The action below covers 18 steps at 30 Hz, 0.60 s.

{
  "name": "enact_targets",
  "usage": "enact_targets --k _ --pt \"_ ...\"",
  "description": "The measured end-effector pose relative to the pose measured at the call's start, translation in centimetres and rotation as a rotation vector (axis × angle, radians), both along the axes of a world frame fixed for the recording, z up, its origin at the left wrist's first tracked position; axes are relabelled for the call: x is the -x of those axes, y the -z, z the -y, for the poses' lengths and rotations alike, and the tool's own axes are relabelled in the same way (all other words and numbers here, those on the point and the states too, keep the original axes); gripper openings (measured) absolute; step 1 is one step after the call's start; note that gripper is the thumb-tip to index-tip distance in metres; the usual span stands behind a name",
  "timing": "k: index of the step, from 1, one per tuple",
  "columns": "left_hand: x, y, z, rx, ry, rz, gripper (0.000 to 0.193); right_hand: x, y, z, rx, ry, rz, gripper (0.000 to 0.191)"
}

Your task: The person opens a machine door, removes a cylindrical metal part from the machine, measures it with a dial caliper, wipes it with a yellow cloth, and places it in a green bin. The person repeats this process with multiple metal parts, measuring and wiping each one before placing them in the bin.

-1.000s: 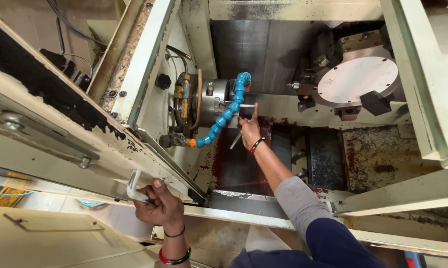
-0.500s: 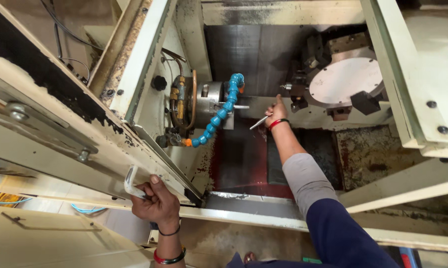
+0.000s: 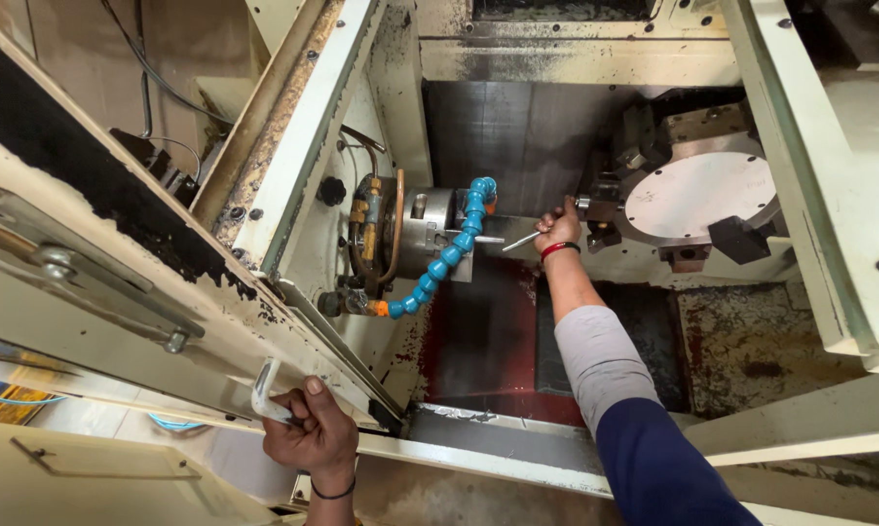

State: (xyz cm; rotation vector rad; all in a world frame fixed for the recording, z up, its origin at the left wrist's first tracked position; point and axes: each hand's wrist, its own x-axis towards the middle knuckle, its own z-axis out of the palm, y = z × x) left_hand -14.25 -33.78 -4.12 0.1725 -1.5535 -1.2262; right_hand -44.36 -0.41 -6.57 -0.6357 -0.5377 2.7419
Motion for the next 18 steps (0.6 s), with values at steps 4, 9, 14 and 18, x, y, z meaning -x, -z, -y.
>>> enact_targets --k 4,9,14,18 --pt "-0.1 -0.1 0.1 0.037 -0.01 0.006 0.037 -0.2 -0.1 -0.3 -0.043 -0.024 0.033 0.016" --pt "-0.2 -0.4 0.0 0.053 -0.04 0.046 0.037 -2.0 -0.1 -0.9 -0.444 -0.236 0.218 0.017" --pt "-0.2 -0.6 0.0 0.09 -0.039 0.024 0.038 -3.3 0.1 0.7 -0.75 -0.213 0.416 0.024" --pt "0.0 -0.5 0.1 0.141 -0.068 0.002 0.031 -4.9 1.1 2.1 -0.853 -0.192 0.309 0.019"
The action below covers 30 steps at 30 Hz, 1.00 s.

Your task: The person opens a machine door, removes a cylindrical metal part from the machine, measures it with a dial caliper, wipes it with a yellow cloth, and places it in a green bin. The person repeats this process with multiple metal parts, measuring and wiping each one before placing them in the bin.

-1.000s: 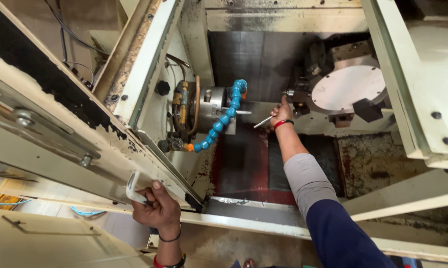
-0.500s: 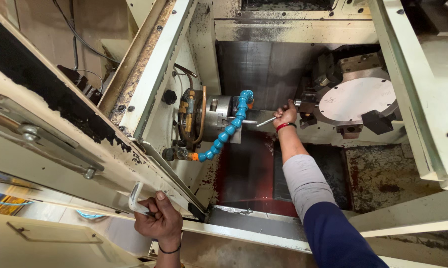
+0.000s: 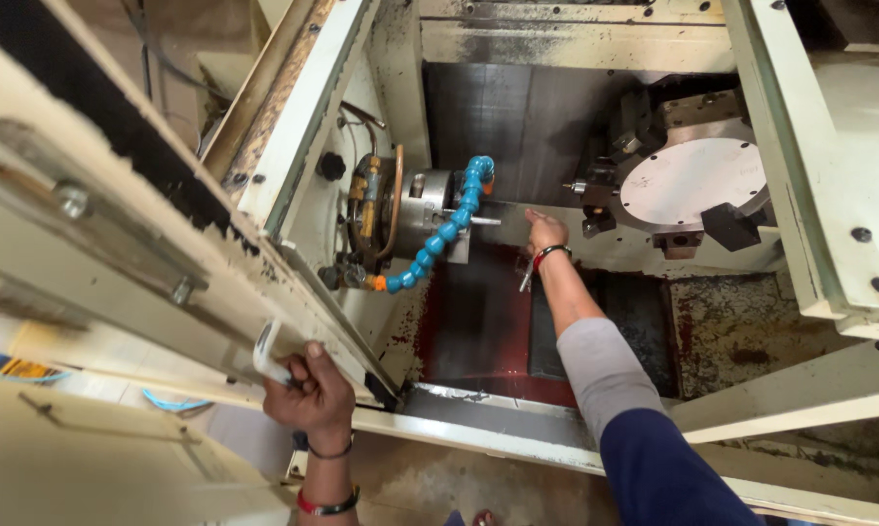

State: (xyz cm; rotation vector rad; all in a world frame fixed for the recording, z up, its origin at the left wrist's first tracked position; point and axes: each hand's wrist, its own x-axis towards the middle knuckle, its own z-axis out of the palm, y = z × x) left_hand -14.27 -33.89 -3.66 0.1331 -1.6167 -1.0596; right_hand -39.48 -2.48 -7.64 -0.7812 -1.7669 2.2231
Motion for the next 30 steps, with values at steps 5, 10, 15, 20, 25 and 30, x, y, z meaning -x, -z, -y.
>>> enact_targets --k 5,10,15,20,25,30 --pt "0.3 -0.1 0.2 -0.14 0.173 -0.021 0.027 -6.5 1.9 4.0 -0.434 -0.13 -0.466 0.054" --pt "0.3 -1.2 -0.2 -0.28 0.24 -0.006 0.018 -20.0 4.2 10.5 -0.523 -0.513 -0.09 0.039" --pt "-0.8 -2.9 -0.8 -0.227 0.172 0.023 0.035 -34.4 6.2 17.5 -0.525 -1.008 -0.354 0.018" --pt "-2.1 -5.4 -2.4 -0.331 0.226 0.059 0.023 -43.6 6.3 20.9 -0.741 -1.292 -0.52 0.029" --pt "-5.0 -6.7 -4.4 -0.234 0.15 0.255 0.034 -49.7 5.6 23.6 -0.822 -1.403 -0.785 0.044" --pt "-8.4 -6.6 -6.5 -0.055 0.264 0.289 0.057 -53.5 4.9 26.4 -0.993 -1.385 -0.922 0.061"
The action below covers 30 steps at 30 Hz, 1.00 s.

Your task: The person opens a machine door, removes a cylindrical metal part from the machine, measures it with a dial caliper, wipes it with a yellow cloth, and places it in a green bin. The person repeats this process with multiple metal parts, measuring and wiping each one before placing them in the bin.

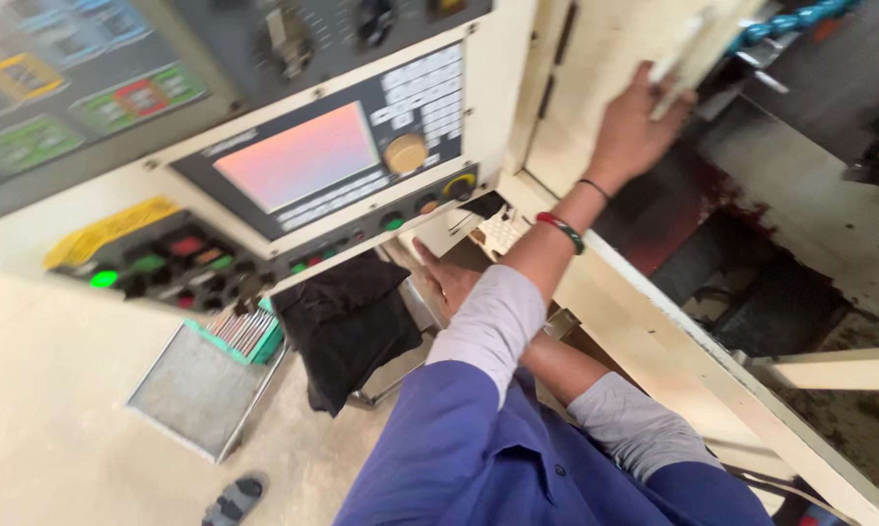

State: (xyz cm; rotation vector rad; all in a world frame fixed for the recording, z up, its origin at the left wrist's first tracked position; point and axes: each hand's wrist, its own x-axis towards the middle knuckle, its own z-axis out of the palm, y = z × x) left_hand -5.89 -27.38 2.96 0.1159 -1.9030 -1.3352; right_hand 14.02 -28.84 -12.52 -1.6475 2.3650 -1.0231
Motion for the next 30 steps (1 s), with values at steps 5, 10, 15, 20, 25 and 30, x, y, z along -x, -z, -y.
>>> enact_targets --k 5,10,15,20,25,30 --pt "-1.7 0.1 -2.6 0.041 0.165 0.01 0.055 -1.3 -1.6 1.7 0.129 -0.119 -0.109 0.071" --pt "-2.9 0.1 -5.8 -0.008 0.289 0.051 0.042 -1.7 -4.4 3.5 -0.187 0.025 -0.201 0.078" --pt "-3.1 0.2 -8.9 0.012 0.382 0.08 0.061 -1.6 -6.3 2.6 -0.202 0.045 -0.177 0.074" --pt "-2.5 1.6 -12.8 0.032 0.416 -0.004 0.074 1.1 -3.8 -2.3 0.052 0.156 0.069 0.034" --pt "-2.4 2.5 -16.7 -0.026 0.518 -0.034 0.064 2.7 0.8 -15.2 0.499 0.489 0.826 0.039" --pt "-3.0 3.3 -20.2 -0.048 0.574 0.03 0.051 0.5 3.5 -31.3 1.577 0.659 1.703 0.002"
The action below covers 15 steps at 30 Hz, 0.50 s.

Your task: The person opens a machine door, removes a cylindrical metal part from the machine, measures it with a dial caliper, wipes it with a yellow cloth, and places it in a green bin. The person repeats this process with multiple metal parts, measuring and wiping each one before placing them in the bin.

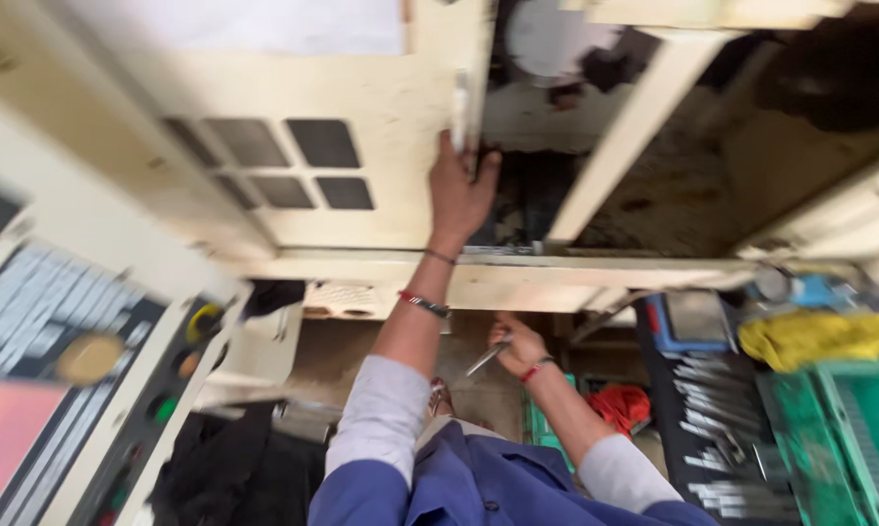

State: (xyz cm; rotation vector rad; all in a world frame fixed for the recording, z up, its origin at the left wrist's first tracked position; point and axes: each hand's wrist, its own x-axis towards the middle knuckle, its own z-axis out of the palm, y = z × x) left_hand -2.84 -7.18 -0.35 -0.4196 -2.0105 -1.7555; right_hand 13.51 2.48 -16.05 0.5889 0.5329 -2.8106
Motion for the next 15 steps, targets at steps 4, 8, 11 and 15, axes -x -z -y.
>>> enact_targets --k 4,8,11,15 --pt "-1.2 0.4 -2.6 0.011 0.01 -0.024 0.055 -5.1 0.6 -8.3 0.04 0.398 0.427 0.028" --pt "-2.9 0.6 -5.0 0.057 0.062 -0.066 0.059 -9.6 2.3 -11.3 -0.093 0.459 0.468 0.019" --pt "-3.7 0.5 -7.3 0.023 0.113 -0.156 0.065 -11.1 4.2 -11.3 -0.087 0.511 0.451 0.008" --pt "-4.3 0.4 -9.6 0.084 0.144 -0.184 0.066 -10.6 6.1 -9.8 -0.189 0.607 0.363 0.032"
